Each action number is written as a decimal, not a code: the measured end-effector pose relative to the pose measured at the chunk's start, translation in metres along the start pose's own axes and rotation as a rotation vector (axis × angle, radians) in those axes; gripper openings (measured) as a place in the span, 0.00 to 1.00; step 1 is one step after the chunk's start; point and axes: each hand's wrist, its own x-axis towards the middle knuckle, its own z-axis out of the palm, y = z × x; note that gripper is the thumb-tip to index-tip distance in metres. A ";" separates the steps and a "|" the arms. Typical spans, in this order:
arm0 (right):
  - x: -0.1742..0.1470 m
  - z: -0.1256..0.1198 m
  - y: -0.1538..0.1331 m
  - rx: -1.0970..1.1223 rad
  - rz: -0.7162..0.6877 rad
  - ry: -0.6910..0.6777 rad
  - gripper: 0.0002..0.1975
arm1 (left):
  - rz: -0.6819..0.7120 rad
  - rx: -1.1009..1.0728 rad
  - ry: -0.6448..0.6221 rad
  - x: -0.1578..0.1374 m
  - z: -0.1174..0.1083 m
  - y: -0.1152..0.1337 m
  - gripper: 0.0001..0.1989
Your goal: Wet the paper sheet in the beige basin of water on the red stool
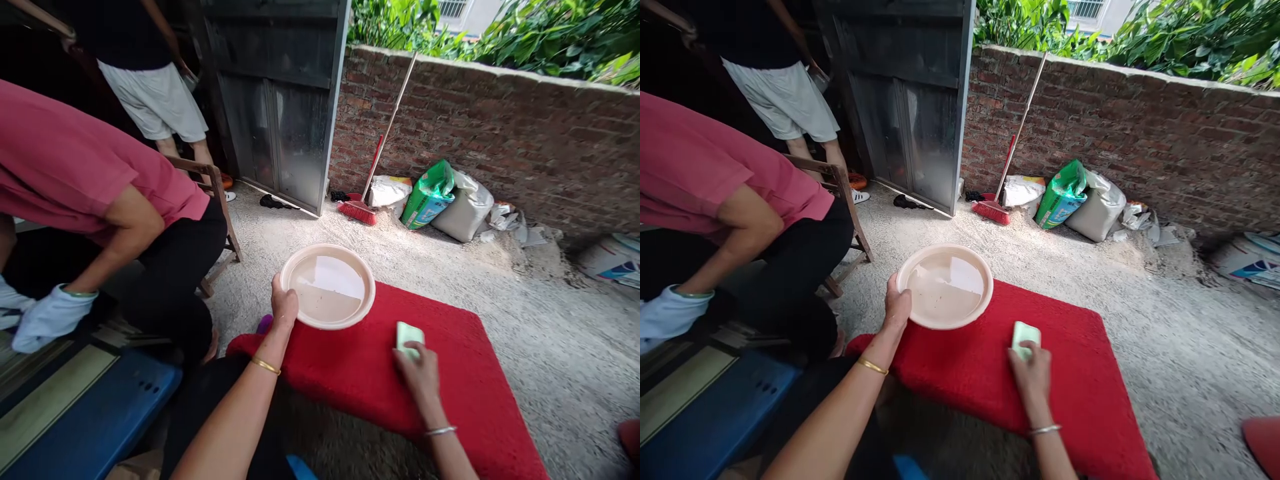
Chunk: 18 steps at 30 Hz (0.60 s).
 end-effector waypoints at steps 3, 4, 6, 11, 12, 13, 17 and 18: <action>-0.054 0.059 -0.042 0.094 -0.141 -0.271 0.12 | 0.001 -0.015 -0.014 0.000 0.000 0.000 0.37; -0.072 0.071 -0.052 0.119 -0.191 -0.368 0.11 | 0.002 -0.010 -0.019 0.000 0.000 0.000 0.37; -0.096 0.083 -0.065 0.164 -0.273 -0.546 0.13 | 0.004 0.000 -0.020 -0.001 -0.001 0.001 0.38; -0.053 0.033 -0.041 0.336 -0.171 -0.449 0.13 | -0.006 0.020 -0.013 -0.003 -0.001 0.005 0.38; -0.033 0.012 -0.025 0.329 -0.080 -0.330 0.17 | -0.008 0.029 -0.007 -0.003 -0.001 0.005 0.38; -0.014 -0.012 -0.006 0.292 0.034 -0.198 0.21 | -0.009 0.035 -0.002 -0.003 0.000 0.005 0.38; 0.029 -0.111 0.082 0.108 0.413 0.177 0.28 | -0.002 0.024 -0.003 -0.002 0.002 0.003 0.38; 0.031 -0.130 0.102 0.046 0.421 0.248 0.27 | 0.001 0.015 -0.002 -0.001 0.003 0.002 0.38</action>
